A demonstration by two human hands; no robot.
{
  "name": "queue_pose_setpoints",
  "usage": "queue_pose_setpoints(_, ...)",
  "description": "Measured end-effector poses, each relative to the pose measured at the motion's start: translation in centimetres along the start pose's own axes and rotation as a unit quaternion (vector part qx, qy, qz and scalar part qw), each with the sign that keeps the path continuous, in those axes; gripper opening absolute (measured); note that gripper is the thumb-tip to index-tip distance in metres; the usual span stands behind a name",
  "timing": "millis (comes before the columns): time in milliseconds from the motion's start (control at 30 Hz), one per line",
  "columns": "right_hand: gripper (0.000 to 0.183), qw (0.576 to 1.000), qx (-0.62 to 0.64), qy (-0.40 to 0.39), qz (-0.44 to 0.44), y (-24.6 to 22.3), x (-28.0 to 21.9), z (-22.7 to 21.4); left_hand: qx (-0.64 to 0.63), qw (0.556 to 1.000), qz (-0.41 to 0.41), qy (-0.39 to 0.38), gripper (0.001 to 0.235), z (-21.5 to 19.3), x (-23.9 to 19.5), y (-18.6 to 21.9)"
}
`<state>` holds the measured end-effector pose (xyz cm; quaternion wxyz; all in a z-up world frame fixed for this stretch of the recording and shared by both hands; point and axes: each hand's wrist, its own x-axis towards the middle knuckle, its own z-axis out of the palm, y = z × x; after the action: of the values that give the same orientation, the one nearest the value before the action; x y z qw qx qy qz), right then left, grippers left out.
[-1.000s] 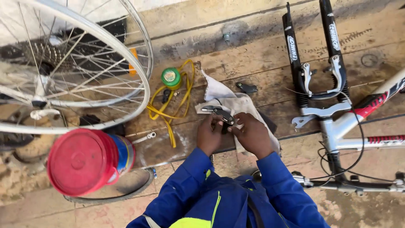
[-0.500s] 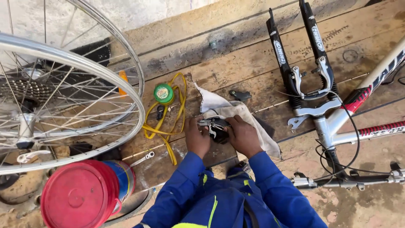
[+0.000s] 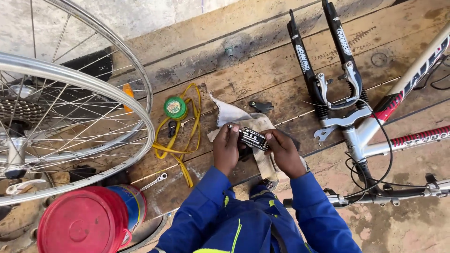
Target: The person cleans a bicycle shifter lever with a cloth and then uses a multi-tool to tighten a bolt on the handlebar. The person handles the shifter, a cloth, and a multi-tool while working on the bicycle handlebar.
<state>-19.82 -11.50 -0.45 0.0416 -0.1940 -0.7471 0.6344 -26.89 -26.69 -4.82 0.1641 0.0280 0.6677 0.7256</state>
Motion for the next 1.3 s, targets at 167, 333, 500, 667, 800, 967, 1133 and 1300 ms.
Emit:
queue_pose_setpoints(167,0.040,0.992,-0.100,-0.003,-0.075,0.6,-0.5,-0.8,-0.052,0.998,-0.018,-0.037,0.026,1.3,1.5,0.0)
queue_pose_setpoints(333,0.048,0.996,-0.017,-0.074,-0.039,-2.3,-1.8,-0.6,-0.031,0.997,-0.006,-0.071,0.023,2.4,1.2,-0.3)
queue_pose_setpoints(500,0.047,0.999,0.035,-0.038,-0.014,-1.5,-2.1,-0.2,-0.047,0.995,-0.017,-0.083,0.023,2.5,1.1,-0.6)
queue_pose_setpoints(667,0.052,0.998,0.052,-0.029,-0.005,-1.7,-2.7,-0.2,-0.046,0.995,-0.006,-0.088,0.019,2.2,1.5,-1.1)
queue_pose_setpoints(800,0.049,0.999,0.026,-0.007,0.025,-1.4,-2.8,-0.4,-0.007,0.998,0.015,-0.052,0.016,2.5,1.3,-0.7)
queue_pose_setpoints(967,0.049,0.999,-0.010,0.004,0.036,-0.2,-3.6,-1.7,-0.056,0.998,-0.016,0.004,0.016,0.5,3.9,2.7)
queue_pose_setpoints(1133,0.050,0.997,0.004,0.042,0.065,0.8,-3.7,-2.3,-0.012,0.998,-0.006,-0.059,0.016,-0.1,3.5,2.8)
queue_pose_setpoints(1300,0.052,0.986,0.164,0.023,0.032,0.4,-3.9,-2.1,-0.153,0.971,-0.138,-0.120,0.013,3.3,0.3,-1.3)
